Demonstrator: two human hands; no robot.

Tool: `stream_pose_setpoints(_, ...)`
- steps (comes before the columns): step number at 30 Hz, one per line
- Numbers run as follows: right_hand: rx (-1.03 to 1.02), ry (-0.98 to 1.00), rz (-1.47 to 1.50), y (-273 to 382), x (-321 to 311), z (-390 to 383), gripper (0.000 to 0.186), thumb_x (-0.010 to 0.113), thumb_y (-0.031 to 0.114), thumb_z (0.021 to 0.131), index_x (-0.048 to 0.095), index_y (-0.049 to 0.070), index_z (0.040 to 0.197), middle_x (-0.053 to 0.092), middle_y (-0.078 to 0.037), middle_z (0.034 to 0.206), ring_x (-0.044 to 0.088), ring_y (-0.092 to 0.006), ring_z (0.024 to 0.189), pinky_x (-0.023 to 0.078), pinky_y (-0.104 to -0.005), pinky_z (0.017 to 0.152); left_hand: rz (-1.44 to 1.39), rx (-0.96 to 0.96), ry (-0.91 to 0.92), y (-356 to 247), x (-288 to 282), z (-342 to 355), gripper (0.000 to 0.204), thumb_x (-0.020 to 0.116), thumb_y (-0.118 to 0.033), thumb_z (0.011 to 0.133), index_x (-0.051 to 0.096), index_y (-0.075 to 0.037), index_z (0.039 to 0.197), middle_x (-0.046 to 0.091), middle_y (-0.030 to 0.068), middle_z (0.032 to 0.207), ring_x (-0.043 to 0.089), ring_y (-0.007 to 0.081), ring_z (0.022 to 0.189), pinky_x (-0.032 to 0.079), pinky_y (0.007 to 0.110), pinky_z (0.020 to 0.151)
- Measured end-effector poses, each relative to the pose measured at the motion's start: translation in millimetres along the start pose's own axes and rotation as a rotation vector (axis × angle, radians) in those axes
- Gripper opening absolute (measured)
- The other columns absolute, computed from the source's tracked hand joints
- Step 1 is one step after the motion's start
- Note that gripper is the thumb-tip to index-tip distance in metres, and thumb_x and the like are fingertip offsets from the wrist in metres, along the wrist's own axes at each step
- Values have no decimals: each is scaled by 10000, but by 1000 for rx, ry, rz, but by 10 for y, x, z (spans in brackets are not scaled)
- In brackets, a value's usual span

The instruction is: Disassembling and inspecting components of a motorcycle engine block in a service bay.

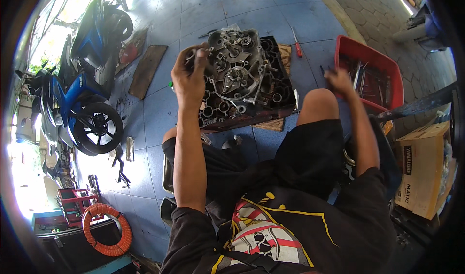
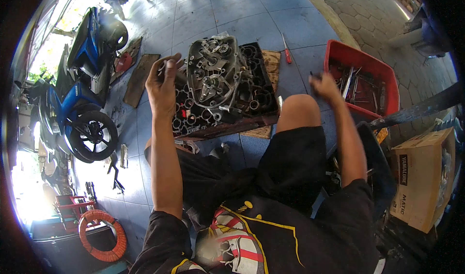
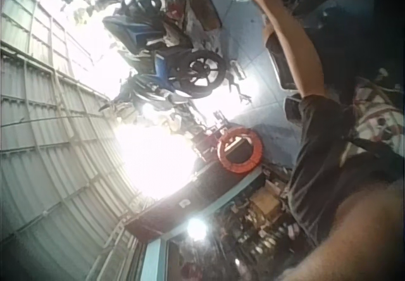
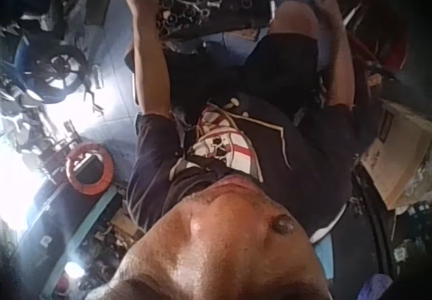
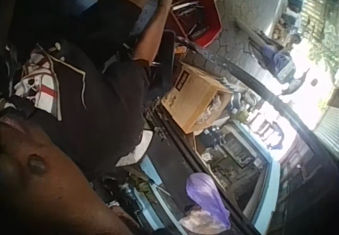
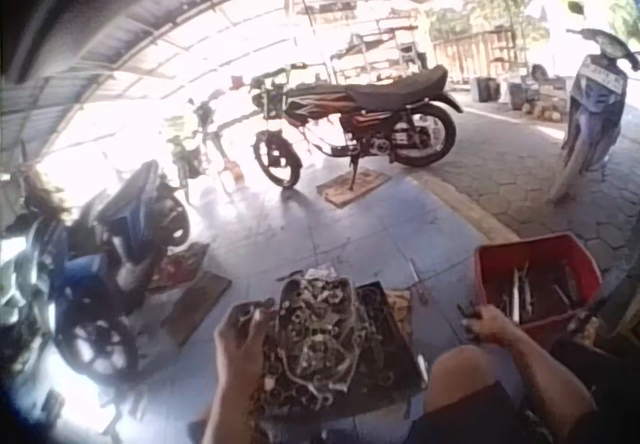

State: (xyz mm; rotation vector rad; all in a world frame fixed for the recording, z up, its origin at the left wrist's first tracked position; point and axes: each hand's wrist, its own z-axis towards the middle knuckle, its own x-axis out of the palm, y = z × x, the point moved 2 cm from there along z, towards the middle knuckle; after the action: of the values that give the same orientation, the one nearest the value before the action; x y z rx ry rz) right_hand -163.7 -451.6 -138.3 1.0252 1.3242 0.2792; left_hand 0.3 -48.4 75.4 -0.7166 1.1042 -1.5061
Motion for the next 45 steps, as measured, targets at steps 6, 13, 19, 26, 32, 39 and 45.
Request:
stream_pose_setpoints(6,662,179,-274,-1294,1984,-929,615,547,401,891,458,-88,1252,516,-311,1293,491,-483,1226,421,-505,1016,166,-5,98,229,67,23,228,694,-166,913,660,8,1056,721,88,973,661,146,899,515,275,792)
stream_pose_setpoints(13,612,200,-354,-1278,2005,-1405,620,687,363,847,460,-51,1248,494,-276,1280,522,-418,1185,453,-472,984,171,-81,94,411,271,-94,160,677,-41,875,694,7,1027,717,73,949,648,134,884,508,270,826)
stream_pose_setpoints(19,722,47,-316,-1231,2243,-1546,470,598,210,887,451,-17,1272,472,-249,1311,511,-425,1201,458,-498,979,-134,-59,290,490,169,-63,146,612,-38,931,641,23,1061,690,138,1094,653,170,1002,516,309,887)
stream_pose_setpoints(26,461,87,-204,-1511,2292,-1288,306,626,233,875,621,-24,1041,638,-218,1013,652,-344,982,527,-432,796,-84,-66,122,625,536,-78,116,629,-110,924,637,1,959,646,28,889,553,97,798,446,251,712)
stream_pose_setpoints(32,352,-79,58,-1117,1663,-908,335,647,282,873,645,-27,1000,654,-214,927,666,-331,909,519,-428,760,-236,156,111,826,386,-89,114,563,-87,966,541,7,903,597,34,770,540,95,679,454,259,629)
stream_pose_setpoints(39,398,-416,584,-1274,497,-710,483,686,415,867,664,-52,991,668,-171,775,653,-248,730,480,-395,651,3,237,110,762,570,-145,182,567,-160,967,527,11,1015,636,115,760,610,207,651,477,336,623)
stream_pose_setpoints(45,-490,-354,33,2395,-744,-780,371,624,331,935,622,-27,1033,676,-161,891,627,-239,780,489,-368,734,87,123,122,872,418,-173,227,546,-201,997,498,15,1047,642,116,801,614,215,725,484,354,686)
